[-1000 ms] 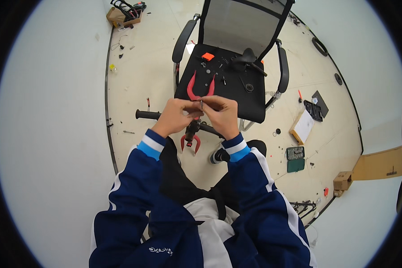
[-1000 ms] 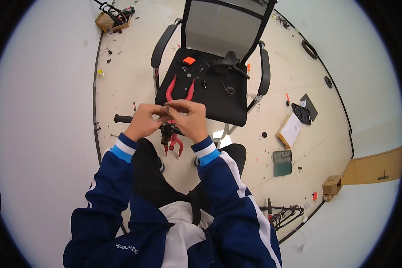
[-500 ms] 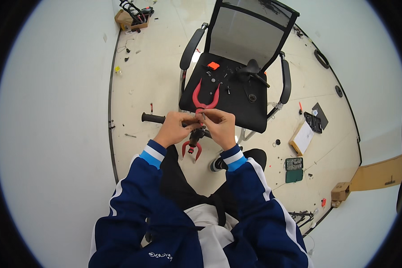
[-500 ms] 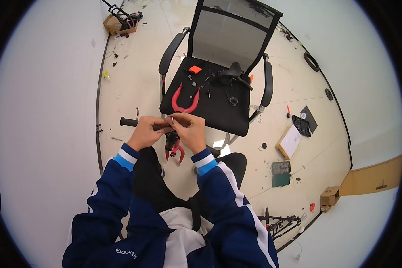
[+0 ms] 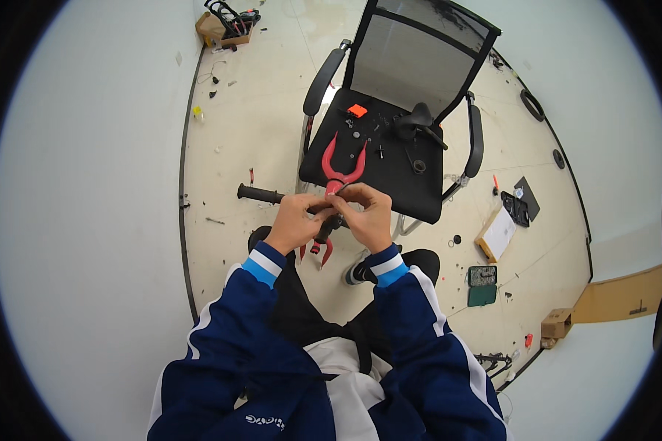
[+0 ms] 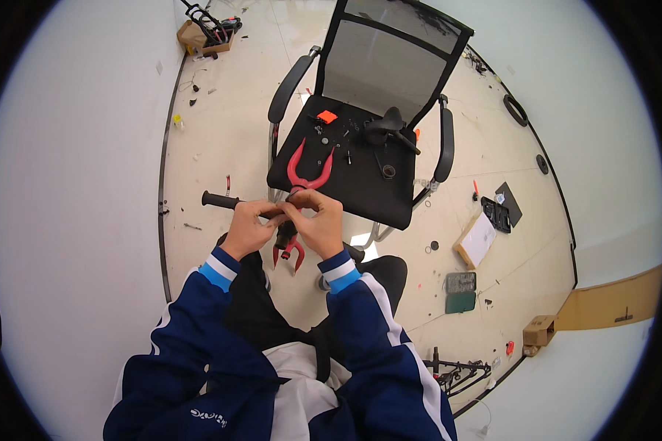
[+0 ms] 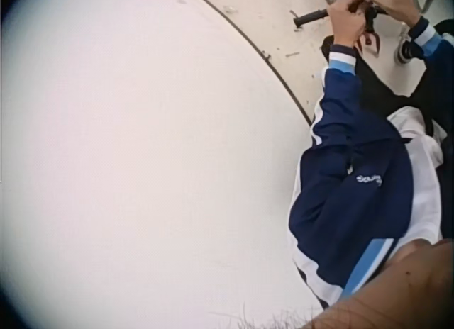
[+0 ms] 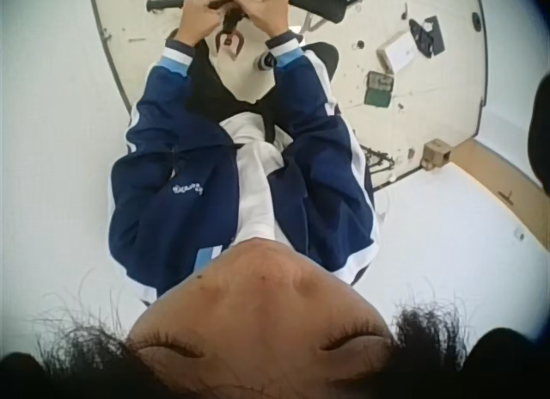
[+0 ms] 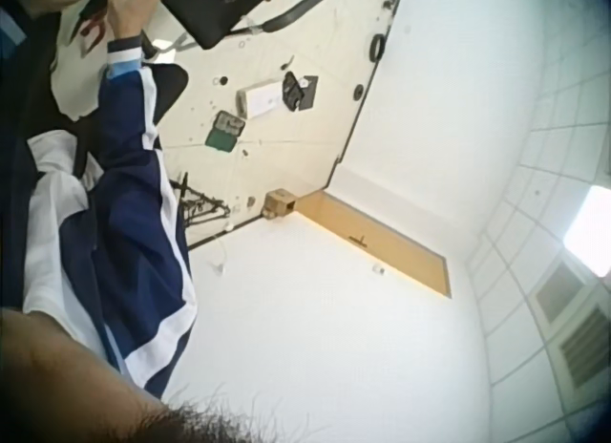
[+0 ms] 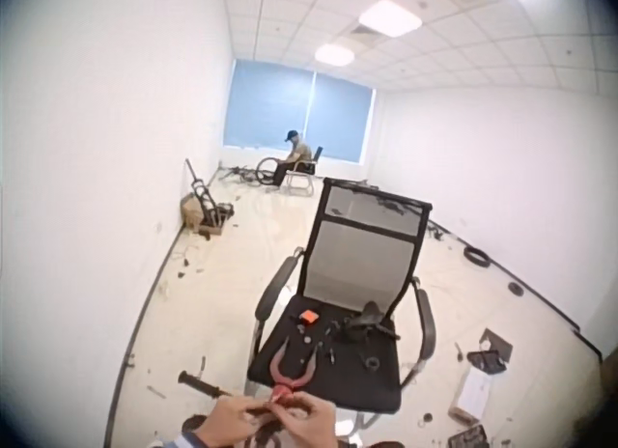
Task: The person sits on the floor and assembles a bicycle handlebar using a red clamp and various small parts. They insert and tighten components, adjust the handlebar position, and secure the assembly.
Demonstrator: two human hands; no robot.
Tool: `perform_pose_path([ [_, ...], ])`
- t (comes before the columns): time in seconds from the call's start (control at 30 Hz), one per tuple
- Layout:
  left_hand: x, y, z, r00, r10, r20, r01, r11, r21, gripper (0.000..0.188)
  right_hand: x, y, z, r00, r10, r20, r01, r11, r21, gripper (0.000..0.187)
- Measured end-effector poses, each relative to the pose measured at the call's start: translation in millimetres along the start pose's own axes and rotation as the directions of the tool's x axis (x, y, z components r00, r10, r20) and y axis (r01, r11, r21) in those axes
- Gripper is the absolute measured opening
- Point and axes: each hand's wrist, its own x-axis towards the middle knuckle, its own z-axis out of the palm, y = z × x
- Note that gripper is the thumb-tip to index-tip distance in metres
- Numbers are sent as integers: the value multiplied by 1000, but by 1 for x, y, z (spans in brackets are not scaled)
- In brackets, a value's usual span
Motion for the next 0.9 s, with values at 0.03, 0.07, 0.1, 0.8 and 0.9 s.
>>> perform_pose_path([
  [0.03,0,1,-1,1000,6,11,-7,999,50,16,0,-1,1,1000,-17,-3,17,1000,15,19],
  [0.07,0,1,-2,1000,12,22,-14,995,100,16,1,-2,2,999,-35,-6,35,999,30,19],
  [0.1,-1,-2,-2,999,25,44,-29,995,98,16,1,-3,4,999,-52,-9,52,998,45,19],
  [0.8,-7,-23,11,995,91,-36,-91,996,4,17,-7,2,3,998,-12,54,1,981,193,21],
  [0.9,-6,-15,12,993,112,-47,-110,993,45,16,-7,11,0,998,-68,-18,69,994,84,21],
])
